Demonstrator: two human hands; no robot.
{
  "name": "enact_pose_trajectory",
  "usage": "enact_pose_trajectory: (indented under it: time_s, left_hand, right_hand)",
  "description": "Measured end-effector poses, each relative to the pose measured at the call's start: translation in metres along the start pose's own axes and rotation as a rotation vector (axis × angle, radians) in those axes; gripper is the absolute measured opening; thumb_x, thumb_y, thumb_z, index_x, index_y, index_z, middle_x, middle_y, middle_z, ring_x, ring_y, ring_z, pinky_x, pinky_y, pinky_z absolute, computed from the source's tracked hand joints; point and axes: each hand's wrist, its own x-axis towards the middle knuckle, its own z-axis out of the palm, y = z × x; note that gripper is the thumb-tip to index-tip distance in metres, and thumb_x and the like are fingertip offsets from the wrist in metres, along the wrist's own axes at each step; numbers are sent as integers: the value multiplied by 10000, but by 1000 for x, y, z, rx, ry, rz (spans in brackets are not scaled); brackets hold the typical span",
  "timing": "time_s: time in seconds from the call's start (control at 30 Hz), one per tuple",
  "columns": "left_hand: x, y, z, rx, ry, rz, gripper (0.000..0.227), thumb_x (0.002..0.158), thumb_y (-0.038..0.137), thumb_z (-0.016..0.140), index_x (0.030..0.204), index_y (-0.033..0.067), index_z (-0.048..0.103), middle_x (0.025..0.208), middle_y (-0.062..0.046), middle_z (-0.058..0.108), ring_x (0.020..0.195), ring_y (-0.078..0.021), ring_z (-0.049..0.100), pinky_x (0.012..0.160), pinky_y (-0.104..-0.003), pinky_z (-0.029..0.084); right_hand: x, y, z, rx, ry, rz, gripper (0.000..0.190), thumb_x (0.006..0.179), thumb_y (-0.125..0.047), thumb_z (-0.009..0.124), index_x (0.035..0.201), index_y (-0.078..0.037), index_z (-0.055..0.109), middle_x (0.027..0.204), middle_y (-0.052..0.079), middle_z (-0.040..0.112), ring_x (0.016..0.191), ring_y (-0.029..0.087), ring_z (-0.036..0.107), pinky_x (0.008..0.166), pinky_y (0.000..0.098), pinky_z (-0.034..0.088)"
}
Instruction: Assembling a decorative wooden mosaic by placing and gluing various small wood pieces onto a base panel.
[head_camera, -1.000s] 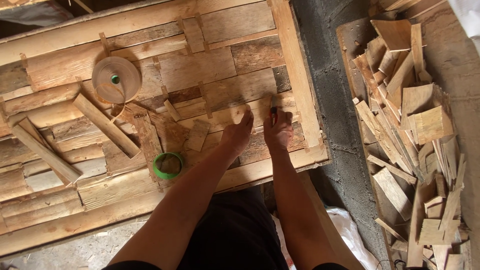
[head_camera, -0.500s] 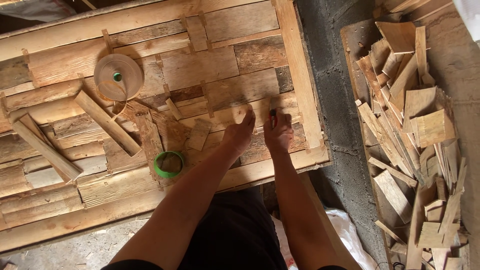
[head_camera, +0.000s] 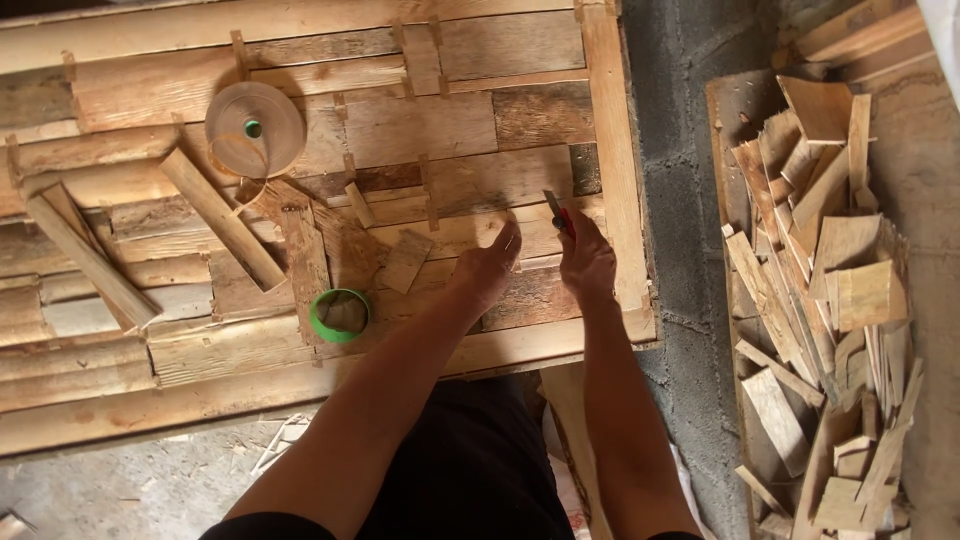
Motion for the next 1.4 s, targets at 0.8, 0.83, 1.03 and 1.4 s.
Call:
enact_pose_trajectory:
  time_s: [0.8,0.83,1.03,1.4]
  left_hand:
    - [9,2,10,63,99,-31,622,971,181,616,1530,67,370,1690,-220,135,697,-241,725,594,-400,597]
    - [7,3,4,61,98,-34,622,971,181,616,1530,67,370,1690,-220,135,697,-241,725,594,-400,597]
    - [2,5,-14,16,-12,-38,627,989,165,604,1545,62,333,1702,-201,92,850,-244,737,654,-374,601]
    - [40,-13,87,147,387,-13,596,916,168,579,1477,85,396,1645,-120,218,1195,-282,697,817,-429,608]
  right_hand:
    - [68,31,9,-6,-449,-352,190,1037,-79,631,1211,-62,705,966,93,766,637,177,702,530,249,613]
    - [69,26,5,-5,-452,-354,190,1037,-79,631,1211,-62,705,966,93,766,637,177,702,530,249,613]
    - [81,17,-10,-243,-186,-741,153,1071,-53,639,1174,-100,741,1010,109,783,733,148,751,602,233,613]
    - [112,38,-15,-168,-489,-384,288,1018,41,565,1238,-133,632,897,91,743,751,179,713,671,274,636]
